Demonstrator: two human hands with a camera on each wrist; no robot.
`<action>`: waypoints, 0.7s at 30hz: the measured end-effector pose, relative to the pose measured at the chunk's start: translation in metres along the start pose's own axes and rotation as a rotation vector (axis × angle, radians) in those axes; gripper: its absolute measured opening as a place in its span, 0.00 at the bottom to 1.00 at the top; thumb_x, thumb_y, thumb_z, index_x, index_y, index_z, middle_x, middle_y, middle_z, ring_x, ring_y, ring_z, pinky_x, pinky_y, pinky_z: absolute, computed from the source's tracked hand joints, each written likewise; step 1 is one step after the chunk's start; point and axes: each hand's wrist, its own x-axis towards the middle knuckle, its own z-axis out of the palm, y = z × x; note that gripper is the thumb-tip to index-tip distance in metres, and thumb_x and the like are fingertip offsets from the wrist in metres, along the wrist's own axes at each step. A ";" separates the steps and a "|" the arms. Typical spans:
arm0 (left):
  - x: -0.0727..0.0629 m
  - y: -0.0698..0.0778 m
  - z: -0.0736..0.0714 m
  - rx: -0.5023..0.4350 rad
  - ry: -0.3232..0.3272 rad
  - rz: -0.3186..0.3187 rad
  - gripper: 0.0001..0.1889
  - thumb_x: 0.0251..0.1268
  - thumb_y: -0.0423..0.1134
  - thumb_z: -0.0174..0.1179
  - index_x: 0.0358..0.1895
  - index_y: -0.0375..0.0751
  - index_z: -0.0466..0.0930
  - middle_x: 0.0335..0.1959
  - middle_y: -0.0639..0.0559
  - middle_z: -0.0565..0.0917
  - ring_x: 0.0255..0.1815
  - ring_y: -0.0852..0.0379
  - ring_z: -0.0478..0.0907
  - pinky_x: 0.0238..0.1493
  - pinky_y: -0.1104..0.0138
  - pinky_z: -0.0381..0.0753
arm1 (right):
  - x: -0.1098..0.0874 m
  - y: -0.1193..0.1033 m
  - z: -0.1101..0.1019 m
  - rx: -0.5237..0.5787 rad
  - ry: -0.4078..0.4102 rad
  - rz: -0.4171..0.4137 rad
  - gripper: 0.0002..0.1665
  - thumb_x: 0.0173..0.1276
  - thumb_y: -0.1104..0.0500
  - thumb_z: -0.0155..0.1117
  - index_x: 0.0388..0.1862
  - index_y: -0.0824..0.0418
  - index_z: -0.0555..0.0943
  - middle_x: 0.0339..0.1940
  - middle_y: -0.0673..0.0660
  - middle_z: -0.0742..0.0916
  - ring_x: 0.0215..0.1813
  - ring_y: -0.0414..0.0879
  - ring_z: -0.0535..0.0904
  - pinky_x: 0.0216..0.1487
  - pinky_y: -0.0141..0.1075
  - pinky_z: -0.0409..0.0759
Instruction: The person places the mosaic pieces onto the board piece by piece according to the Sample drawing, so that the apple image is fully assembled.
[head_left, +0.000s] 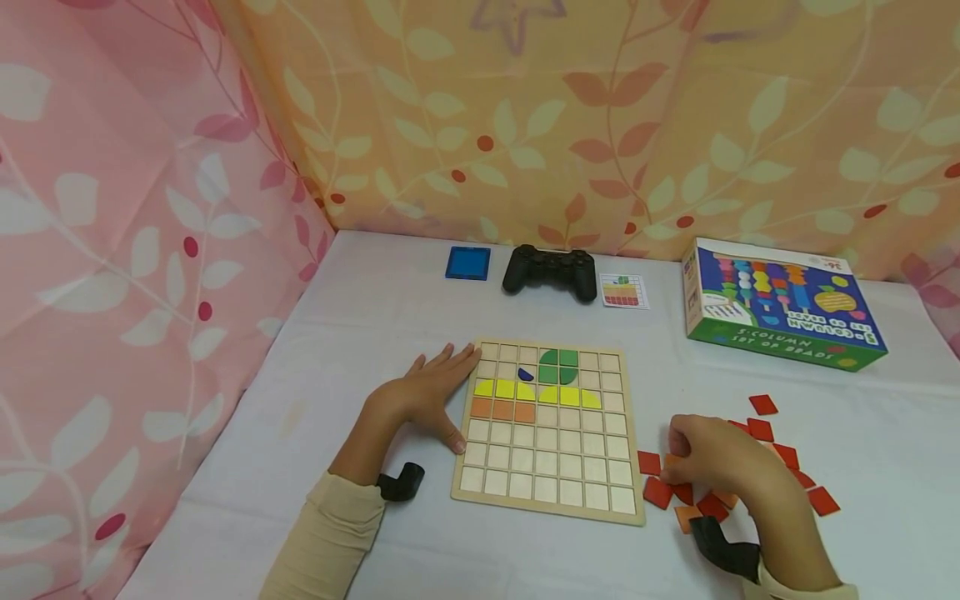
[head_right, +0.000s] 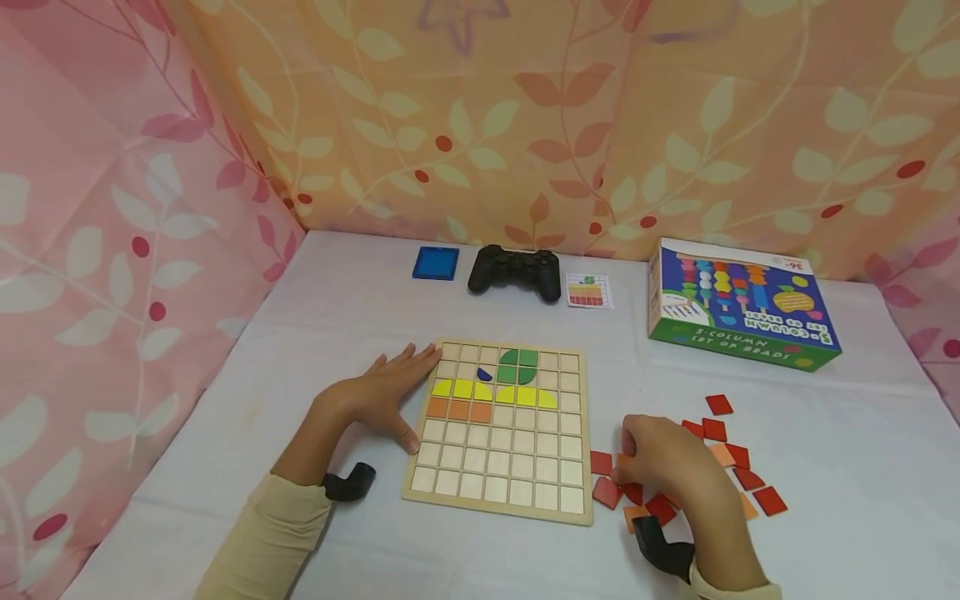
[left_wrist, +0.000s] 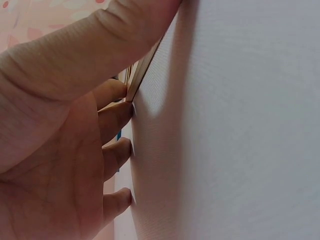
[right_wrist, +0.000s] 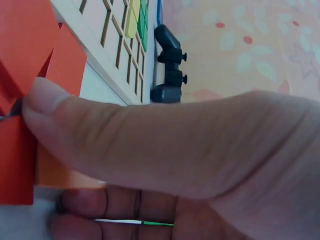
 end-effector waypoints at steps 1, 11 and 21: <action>0.000 0.000 0.000 0.001 0.000 0.001 0.73 0.30 0.60 0.84 0.83 0.51 0.43 0.83 0.55 0.43 0.82 0.50 0.32 0.77 0.46 0.34 | 0.000 0.000 0.000 0.001 0.004 -0.006 0.17 0.56 0.56 0.79 0.32 0.58 0.76 0.24 0.55 0.78 0.29 0.48 0.74 0.29 0.40 0.75; 0.000 -0.001 0.001 0.008 -0.005 -0.008 0.73 0.31 0.60 0.84 0.83 0.51 0.43 0.83 0.55 0.42 0.82 0.50 0.32 0.77 0.46 0.35 | 0.004 -0.012 -0.005 0.002 0.196 -0.196 0.06 0.61 0.64 0.74 0.33 0.57 0.84 0.28 0.51 0.81 0.36 0.49 0.75 0.37 0.44 0.80; 0.000 0.002 0.001 0.010 -0.002 -0.006 0.73 0.31 0.59 0.84 0.83 0.52 0.43 0.83 0.55 0.43 0.82 0.50 0.32 0.77 0.46 0.35 | 0.022 -0.059 0.008 0.085 0.300 -0.311 0.08 0.65 0.62 0.72 0.41 0.60 0.83 0.29 0.50 0.82 0.33 0.47 0.75 0.37 0.40 0.80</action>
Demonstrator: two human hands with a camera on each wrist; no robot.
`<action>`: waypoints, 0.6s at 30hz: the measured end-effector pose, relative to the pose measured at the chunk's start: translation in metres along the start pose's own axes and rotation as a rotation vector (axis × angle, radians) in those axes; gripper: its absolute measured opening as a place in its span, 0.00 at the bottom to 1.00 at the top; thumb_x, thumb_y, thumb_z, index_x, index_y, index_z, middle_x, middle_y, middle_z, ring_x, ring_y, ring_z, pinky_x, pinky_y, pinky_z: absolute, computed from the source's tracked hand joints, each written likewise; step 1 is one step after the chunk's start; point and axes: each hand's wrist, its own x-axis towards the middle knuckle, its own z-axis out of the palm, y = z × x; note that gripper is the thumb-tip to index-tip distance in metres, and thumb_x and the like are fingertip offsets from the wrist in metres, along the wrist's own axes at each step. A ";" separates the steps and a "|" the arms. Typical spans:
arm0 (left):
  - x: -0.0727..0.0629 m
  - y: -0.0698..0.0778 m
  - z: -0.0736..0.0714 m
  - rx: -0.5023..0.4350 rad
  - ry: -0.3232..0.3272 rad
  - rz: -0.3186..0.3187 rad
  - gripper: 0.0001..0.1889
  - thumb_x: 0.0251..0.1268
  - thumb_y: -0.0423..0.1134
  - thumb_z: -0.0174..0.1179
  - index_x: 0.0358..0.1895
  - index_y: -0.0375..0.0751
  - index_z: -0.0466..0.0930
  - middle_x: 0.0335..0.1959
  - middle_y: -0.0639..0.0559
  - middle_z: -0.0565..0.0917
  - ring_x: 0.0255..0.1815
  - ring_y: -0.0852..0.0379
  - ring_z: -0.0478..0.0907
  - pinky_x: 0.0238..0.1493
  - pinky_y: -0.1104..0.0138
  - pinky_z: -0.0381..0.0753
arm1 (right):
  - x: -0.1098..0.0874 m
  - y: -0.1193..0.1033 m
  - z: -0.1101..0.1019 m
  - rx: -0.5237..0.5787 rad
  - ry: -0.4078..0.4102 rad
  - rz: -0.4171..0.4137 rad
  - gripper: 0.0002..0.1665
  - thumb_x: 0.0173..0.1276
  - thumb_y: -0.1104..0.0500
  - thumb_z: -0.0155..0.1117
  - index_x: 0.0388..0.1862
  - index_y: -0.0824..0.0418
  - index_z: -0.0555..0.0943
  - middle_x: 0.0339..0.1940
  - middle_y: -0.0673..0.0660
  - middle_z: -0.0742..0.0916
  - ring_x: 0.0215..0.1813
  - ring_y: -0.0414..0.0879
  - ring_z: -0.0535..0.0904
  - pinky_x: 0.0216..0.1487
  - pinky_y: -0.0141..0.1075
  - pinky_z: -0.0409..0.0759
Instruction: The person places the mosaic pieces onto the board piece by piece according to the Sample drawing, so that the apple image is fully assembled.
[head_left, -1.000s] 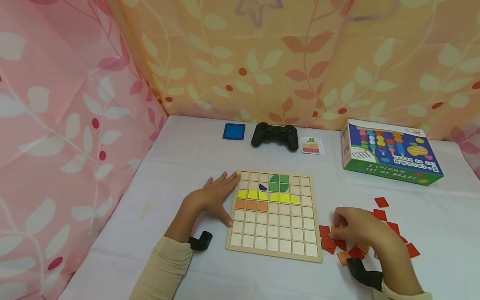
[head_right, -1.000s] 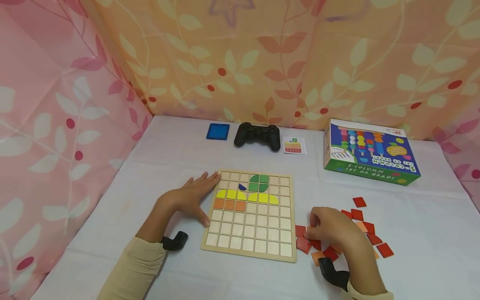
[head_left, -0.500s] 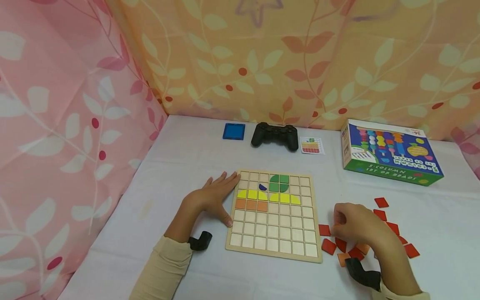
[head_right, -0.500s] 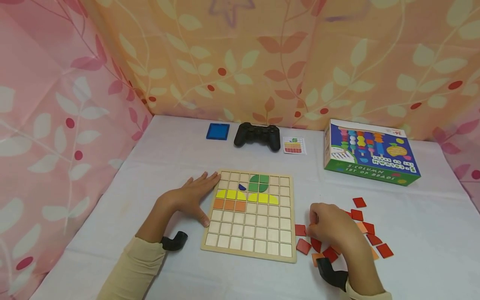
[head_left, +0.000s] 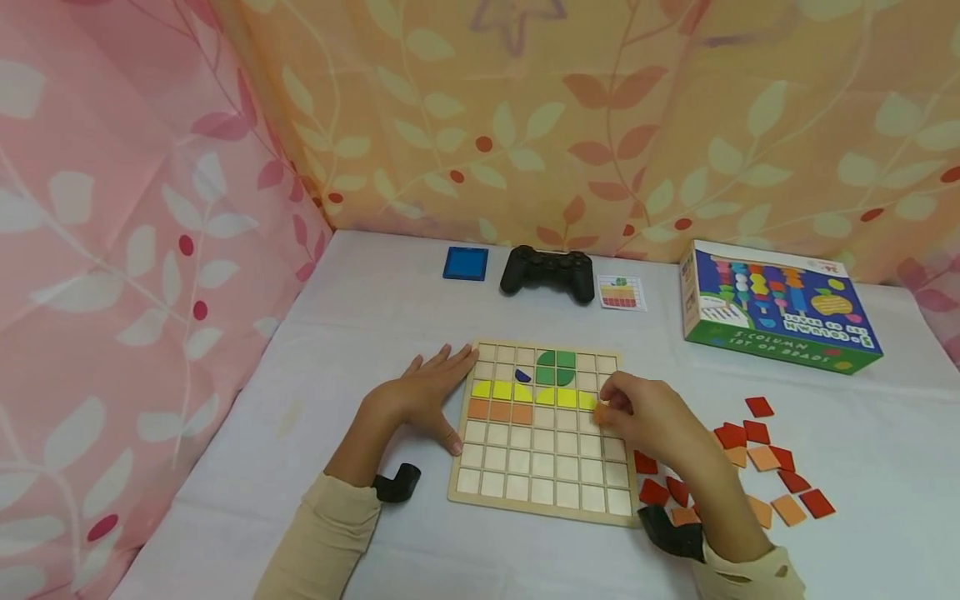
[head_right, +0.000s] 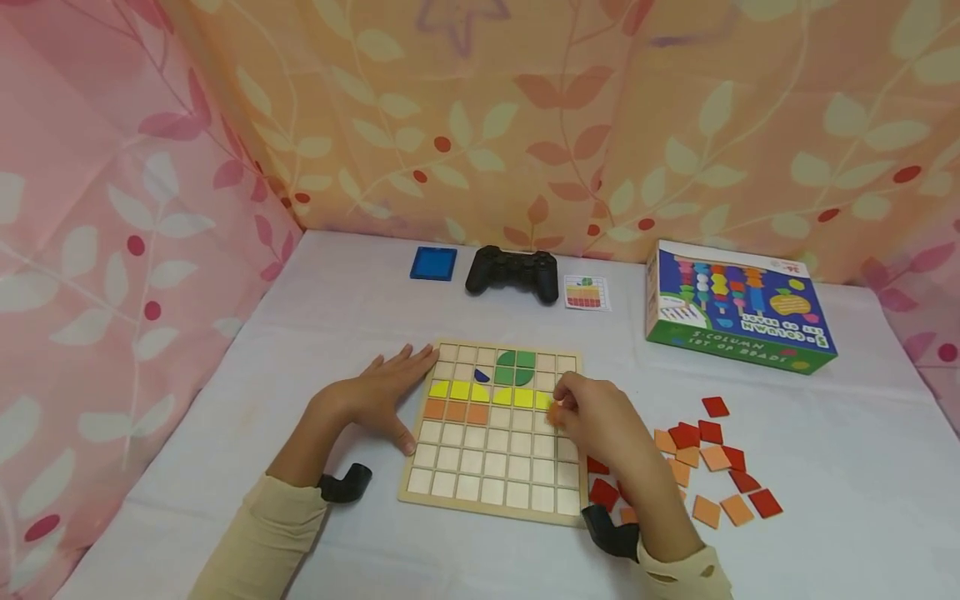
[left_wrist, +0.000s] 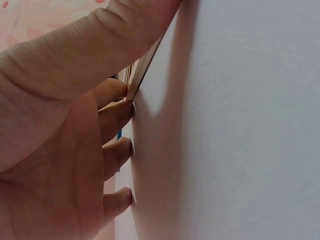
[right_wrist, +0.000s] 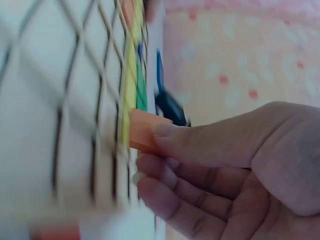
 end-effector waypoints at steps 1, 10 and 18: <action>0.000 0.000 0.000 0.001 -0.001 -0.001 0.73 0.31 0.59 0.84 0.83 0.52 0.43 0.83 0.55 0.43 0.82 0.50 0.32 0.77 0.46 0.35 | 0.004 -0.005 0.004 0.010 0.009 -0.021 0.07 0.65 0.63 0.72 0.40 0.60 0.83 0.28 0.50 0.82 0.33 0.47 0.75 0.36 0.39 0.79; 0.002 -0.002 0.001 -0.006 -0.002 0.004 0.73 0.30 0.60 0.83 0.83 0.53 0.43 0.83 0.56 0.42 0.82 0.51 0.32 0.77 0.46 0.34 | 0.030 -0.032 0.041 0.019 0.095 -0.139 0.06 0.62 0.65 0.75 0.30 0.59 0.84 0.25 0.48 0.82 0.30 0.43 0.75 0.34 0.38 0.76; 0.001 -0.001 0.000 -0.002 -0.003 -0.002 0.73 0.30 0.59 0.84 0.83 0.52 0.42 0.83 0.56 0.43 0.82 0.51 0.32 0.77 0.46 0.34 | 0.027 -0.038 0.055 -0.086 0.157 -0.140 0.02 0.58 0.67 0.74 0.28 0.61 0.89 0.29 0.49 0.80 0.31 0.44 0.76 0.34 0.39 0.77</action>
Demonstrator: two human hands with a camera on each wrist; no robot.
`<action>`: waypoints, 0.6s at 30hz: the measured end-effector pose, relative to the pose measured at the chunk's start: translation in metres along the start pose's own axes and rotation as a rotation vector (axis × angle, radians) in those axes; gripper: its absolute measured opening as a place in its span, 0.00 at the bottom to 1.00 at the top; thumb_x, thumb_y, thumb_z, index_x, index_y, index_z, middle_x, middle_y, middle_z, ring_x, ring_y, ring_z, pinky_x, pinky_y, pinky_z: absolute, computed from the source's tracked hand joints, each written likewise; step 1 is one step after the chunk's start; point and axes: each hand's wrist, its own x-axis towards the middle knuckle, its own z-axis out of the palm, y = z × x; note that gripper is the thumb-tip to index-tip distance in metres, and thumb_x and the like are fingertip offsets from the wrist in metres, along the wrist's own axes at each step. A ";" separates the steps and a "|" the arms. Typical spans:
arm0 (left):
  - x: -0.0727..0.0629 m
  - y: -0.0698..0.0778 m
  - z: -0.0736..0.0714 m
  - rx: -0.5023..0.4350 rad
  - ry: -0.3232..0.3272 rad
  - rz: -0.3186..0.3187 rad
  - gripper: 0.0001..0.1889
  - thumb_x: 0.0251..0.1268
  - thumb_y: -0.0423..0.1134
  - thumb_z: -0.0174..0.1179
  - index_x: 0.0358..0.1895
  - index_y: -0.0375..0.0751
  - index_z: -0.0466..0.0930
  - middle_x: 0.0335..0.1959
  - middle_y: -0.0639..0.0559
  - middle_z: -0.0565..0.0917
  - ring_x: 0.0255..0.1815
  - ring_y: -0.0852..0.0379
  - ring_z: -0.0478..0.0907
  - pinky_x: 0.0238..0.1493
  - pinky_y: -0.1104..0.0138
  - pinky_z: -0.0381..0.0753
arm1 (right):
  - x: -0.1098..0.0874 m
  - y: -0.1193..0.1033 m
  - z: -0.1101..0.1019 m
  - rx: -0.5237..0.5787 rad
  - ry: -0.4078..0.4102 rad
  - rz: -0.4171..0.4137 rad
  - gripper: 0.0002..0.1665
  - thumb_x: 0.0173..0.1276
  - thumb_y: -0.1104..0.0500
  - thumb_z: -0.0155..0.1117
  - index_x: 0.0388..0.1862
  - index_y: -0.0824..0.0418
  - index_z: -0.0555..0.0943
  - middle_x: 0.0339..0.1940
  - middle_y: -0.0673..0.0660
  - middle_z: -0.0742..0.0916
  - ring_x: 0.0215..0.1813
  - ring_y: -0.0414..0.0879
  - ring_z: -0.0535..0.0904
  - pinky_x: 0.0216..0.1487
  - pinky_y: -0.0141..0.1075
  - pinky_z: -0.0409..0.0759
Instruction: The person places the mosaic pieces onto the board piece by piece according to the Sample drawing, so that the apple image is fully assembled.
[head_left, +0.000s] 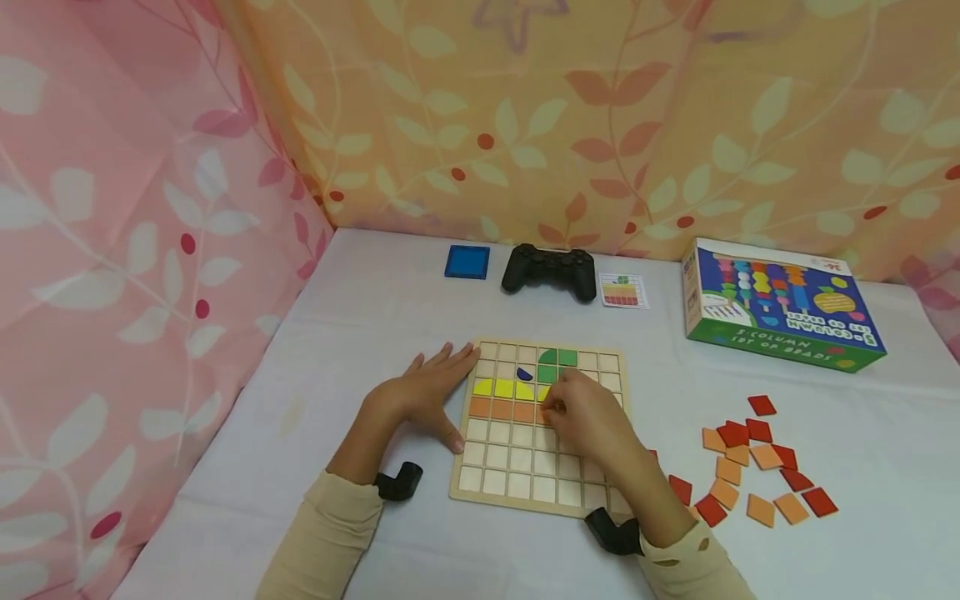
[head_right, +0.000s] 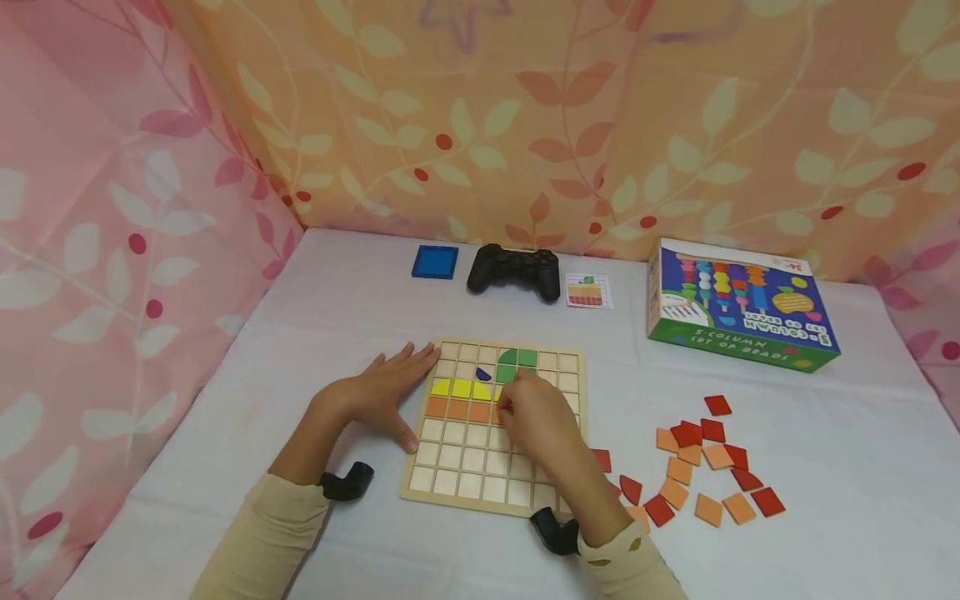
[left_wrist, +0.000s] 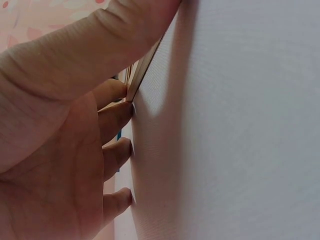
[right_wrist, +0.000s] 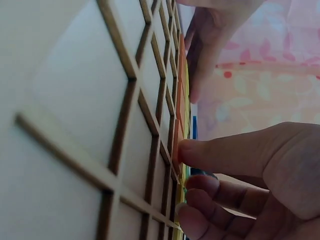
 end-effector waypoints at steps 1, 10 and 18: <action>0.000 0.000 0.000 0.002 0.000 0.000 0.73 0.30 0.59 0.84 0.83 0.52 0.42 0.83 0.56 0.43 0.82 0.51 0.32 0.77 0.46 0.34 | -0.001 0.000 0.000 -0.013 0.001 -0.006 0.02 0.59 0.67 0.74 0.29 0.62 0.89 0.28 0.49 0.80 0.31 0.44 0.77 0.34 0.39 0.78; -0.001 0.001 0.000 0.004 -0.005 -0.008 0.73 0.31 0.60 0.84 0.83 0.52 0.42 0.83 0.56 0.42 0.82 0.51 0.32 0.77 0.46 0.34 | -0.011 0.011 -0.006 -0.038 -0.015 -0.022 0.06 0.58 0.68 0.74 0.28 0.57 0.89 0.27 0.46 0.85 0.31 0.42 0.78 0.37 0.40 0.80; -0.001 0.001 -0.001 0.001 -0.002 -0.003 0.72 0.32 0.59 0.84 0.83 0.52 0.43 0.83 0.56 0.43 0.82 0.50 0.32 0.77 0.46 0.35 | -0.039 0.032 -0.025 -0.020 -0.070 0.119 0.04 0.61 0.66 0.74 0.32 0.56 0.89 0.30 0.48 0.85 0.33 0.45 0.76 0.41 0.44 0.80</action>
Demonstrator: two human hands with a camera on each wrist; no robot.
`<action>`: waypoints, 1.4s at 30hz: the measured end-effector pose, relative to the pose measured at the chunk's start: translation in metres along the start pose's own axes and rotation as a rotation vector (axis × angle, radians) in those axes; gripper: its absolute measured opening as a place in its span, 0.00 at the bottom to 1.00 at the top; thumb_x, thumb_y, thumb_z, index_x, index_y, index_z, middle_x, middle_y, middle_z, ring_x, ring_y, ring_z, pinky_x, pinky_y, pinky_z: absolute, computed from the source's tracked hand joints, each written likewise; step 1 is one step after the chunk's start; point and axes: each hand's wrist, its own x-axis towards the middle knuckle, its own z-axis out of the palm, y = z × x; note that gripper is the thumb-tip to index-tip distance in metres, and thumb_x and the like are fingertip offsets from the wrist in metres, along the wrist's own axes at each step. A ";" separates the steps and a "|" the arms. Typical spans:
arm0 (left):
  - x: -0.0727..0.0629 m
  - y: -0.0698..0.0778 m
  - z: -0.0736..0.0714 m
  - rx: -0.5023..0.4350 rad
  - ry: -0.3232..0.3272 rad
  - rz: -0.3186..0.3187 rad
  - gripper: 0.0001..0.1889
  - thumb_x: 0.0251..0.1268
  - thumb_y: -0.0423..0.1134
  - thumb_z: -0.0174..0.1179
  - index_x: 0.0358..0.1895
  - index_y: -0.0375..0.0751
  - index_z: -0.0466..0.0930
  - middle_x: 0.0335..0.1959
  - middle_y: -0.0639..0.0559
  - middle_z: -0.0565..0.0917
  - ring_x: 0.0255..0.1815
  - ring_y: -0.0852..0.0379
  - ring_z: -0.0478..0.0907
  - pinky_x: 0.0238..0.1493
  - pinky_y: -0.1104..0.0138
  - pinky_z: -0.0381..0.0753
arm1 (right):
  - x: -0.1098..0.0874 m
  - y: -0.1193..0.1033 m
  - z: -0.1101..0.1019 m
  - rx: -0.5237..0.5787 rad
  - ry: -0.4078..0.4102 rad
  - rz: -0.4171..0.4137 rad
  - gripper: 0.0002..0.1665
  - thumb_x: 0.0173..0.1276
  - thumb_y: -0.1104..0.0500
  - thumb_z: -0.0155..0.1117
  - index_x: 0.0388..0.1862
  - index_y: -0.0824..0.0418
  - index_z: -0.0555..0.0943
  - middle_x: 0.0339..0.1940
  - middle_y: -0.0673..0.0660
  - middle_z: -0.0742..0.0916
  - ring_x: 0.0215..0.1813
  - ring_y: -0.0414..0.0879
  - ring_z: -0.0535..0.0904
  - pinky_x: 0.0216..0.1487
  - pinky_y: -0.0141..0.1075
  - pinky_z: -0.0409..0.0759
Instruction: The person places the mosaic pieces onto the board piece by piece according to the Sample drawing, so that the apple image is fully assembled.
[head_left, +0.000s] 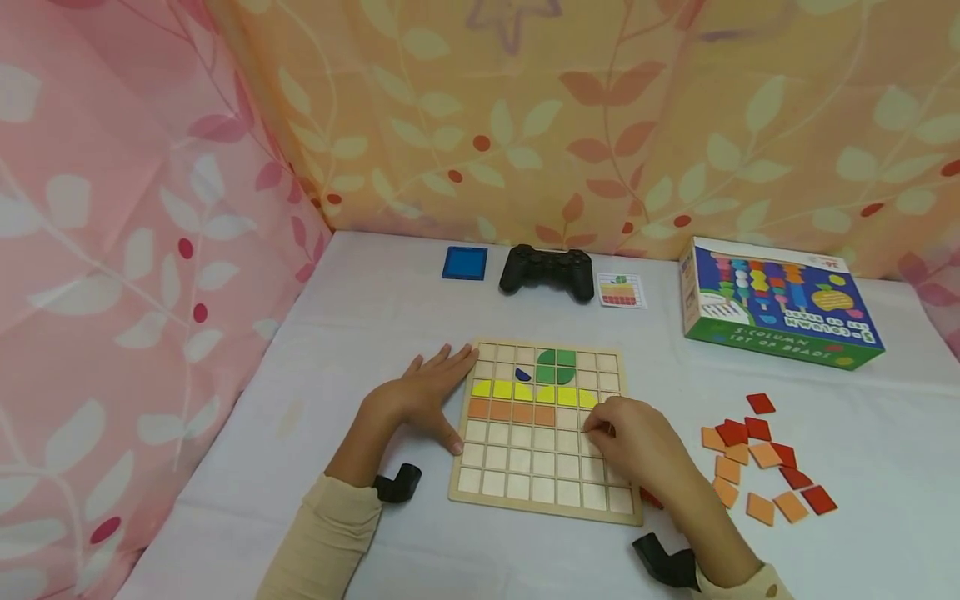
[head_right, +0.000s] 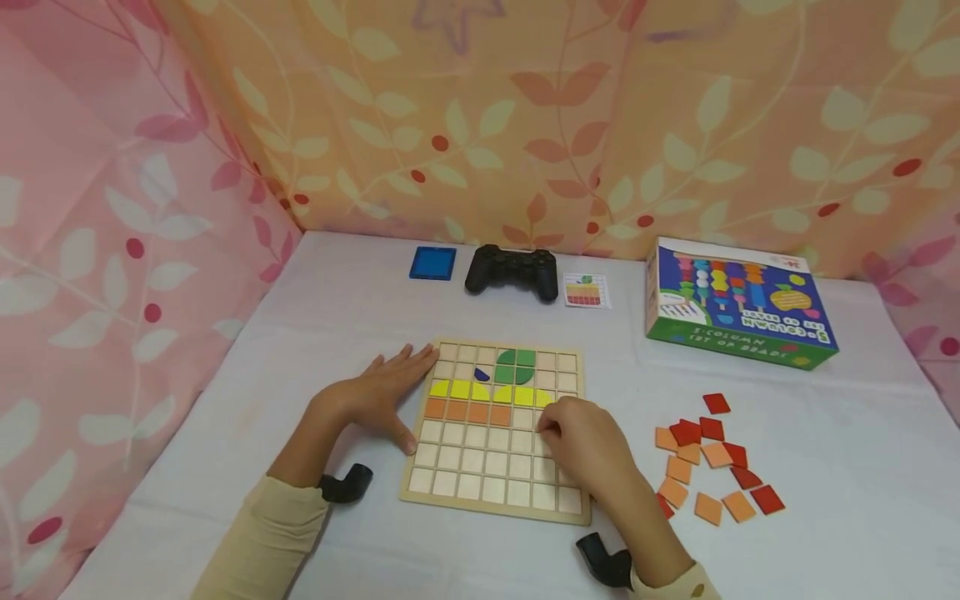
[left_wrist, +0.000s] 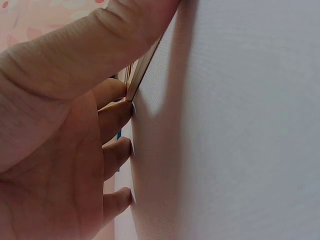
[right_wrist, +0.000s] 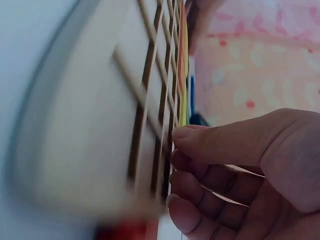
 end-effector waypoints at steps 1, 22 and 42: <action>0.000 0.000 0.000 0.001 0.003 0.000 0.72 0.32 0.59 0.84 0.83 0.52 0.43 0.83 0.56 0.43 0.82 0.50 0.32 0.77 0.46 0.35 | -0.004 0.004 -0.003 0.002 -0.005 0.020 0.04 0.61 0.65 0.73 0.34 0.56 0.89 0.31 0.49 0.84 0.33 0.46 0.75 0.40 0.44 0.79; 0.000 0.001 0.000 -0.001 0.006 0.004 0.73 0.30 0.59 0.84 0.83 0.52 0.43 0.83 0.55 0.43 0.82 0.50 0.32 0.77 0.46 0.35 | -0.114 0.131 -0.048 -0.094 0.092 0.660 0.31 0.66 0.52 0.72 0.54 0.78 0.77 0.35 0.67 0.77 0.42 0.62 0.70 0.38 0.54 0.78; 0.001 -0.001 0.002 0.006 0.006 0.002 0.73 0.30 0.59 0.84 0.83 0.52 0.43 0.83 0.56 0.42 0.82 0.51 0.32 0.77 0.46 0.35 | -0.103 0.113 -0.039 0.014 -0.002 0.446 0.33 0.62 0.50 0.76 0.54 0.74 0.79 0.33 0.55 0.78 0.38 0.51 0.72 0.32 0.36 0.73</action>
